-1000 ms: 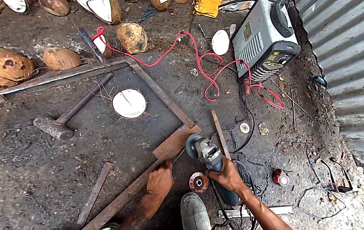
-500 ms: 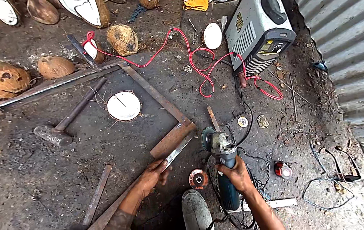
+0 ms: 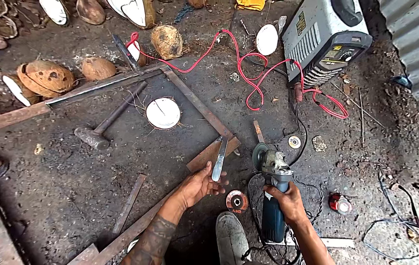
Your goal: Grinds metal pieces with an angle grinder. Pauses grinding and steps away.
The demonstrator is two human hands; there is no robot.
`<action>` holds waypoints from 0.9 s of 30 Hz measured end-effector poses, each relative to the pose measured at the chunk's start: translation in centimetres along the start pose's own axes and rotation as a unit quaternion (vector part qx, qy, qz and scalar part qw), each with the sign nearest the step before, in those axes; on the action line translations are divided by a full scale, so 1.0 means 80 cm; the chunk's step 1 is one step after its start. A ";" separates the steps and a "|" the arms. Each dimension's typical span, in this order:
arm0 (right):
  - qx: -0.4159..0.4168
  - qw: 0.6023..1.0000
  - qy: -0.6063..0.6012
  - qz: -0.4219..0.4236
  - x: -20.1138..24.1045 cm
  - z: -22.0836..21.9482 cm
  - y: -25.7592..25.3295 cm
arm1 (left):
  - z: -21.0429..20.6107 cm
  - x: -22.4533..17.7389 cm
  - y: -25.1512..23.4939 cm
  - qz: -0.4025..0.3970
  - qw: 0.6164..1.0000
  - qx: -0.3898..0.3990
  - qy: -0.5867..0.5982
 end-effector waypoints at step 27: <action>0.104 0.937 0.326 0.071 0.062 -0.075 -0.084 | 0.075 0.012 -0.018 0.025 0.861 -0.216 -0.459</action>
Point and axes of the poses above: each hand's wrist, its own y-axis away from the middle knuckle, its own z-axis out of the back of the hand, x = y × z, the point moved 8 cm from there along -y, towards the middle knuckle, and after that the axes turned 3 degrees about y, right-handed, at the moved point
